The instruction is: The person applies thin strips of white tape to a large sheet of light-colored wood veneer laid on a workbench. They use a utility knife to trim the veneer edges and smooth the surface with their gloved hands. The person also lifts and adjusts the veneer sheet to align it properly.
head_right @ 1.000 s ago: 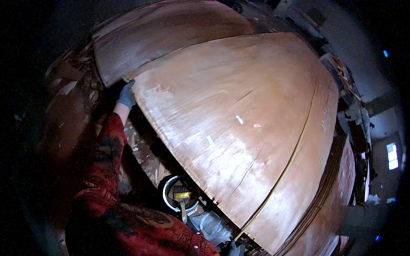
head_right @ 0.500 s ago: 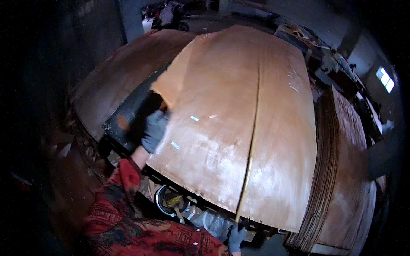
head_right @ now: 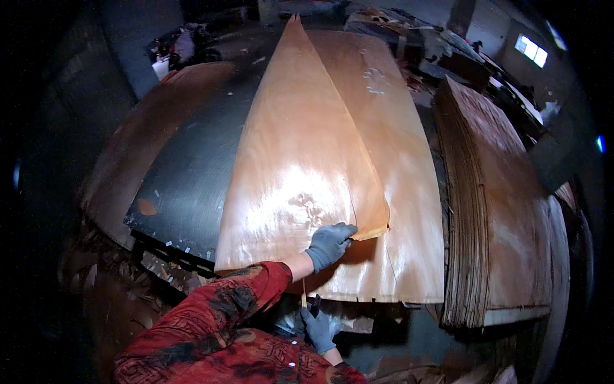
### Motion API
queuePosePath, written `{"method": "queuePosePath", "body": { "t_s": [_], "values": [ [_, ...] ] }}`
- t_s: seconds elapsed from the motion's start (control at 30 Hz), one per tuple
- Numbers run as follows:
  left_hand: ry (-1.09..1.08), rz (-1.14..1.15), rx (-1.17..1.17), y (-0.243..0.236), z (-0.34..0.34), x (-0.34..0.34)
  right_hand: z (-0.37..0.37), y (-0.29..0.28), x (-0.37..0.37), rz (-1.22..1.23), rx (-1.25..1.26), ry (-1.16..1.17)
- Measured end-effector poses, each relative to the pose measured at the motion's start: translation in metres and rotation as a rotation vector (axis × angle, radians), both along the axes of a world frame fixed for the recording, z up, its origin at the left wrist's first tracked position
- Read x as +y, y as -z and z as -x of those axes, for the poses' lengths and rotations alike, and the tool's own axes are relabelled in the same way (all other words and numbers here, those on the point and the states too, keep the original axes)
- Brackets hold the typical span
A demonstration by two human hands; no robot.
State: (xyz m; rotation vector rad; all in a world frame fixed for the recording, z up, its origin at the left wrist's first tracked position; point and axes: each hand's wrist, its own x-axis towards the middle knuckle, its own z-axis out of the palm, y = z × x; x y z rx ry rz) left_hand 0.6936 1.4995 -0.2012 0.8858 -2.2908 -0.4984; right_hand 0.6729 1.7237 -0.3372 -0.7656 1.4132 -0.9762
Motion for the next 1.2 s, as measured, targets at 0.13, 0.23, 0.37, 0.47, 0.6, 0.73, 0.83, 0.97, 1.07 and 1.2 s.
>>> {"method": "queuePosePath", "body": {
  "t_s": [0.13,0.23,0.37,0.47,0.6,0.73,0.83,0.97,1.07,1.2],
  "values": [
    [0.087,-0.157,-0.003,0.015,-0.009,0.027,-0.037,-0.105,-0.005,-0.134,0.308,0.059],
    [0.194,-0.249,-0.071,0.0,-0.018,0.038,-0.038,-0.072,-0.004,0.229,0.937,0.187],
    [0.221,-0.195,0.247,-0.037,-0.09,0.024,-0.059,-0.106,-0.021,0.132,0.749,0.292],
    [0.005,-0.112,0.296,-0.026,-0.166,0.001,-0.063,-0.106,-0.032,0.279,0.596,0.294],
    [-0.238,-0.782,0.508,-0.035,-0.261,0.012,-0.041,-0.086,-0.077,0.506,0.664,0.395],
    [-0.528,-0.725,0.754,0.002,-0.344,0.06,-0.032,-0.107,-0.083,0.278,0.268,0.422],
    [-0.764,-0.662,0.781,0.019,-0.387,0.101,-0.014,-0.124,-0.068,0.238,0.231,0.436],
    [-1.063,-0.583,0.944,0.071,-0.413,0.145,0.043,-0.13,-0.05,0.289,0.06,0.446],
    [-1.265,-0.557,0.996,0.111,-0.389,0.171,0.111,-0.15,-0.027,0.213,-0.082,0.409],
    [-1.44,-0.657,0.711,0.156,-0.388,0.234,0.201,-0.192,0.003,0.202,-0.193,0.391]
  ]
}}
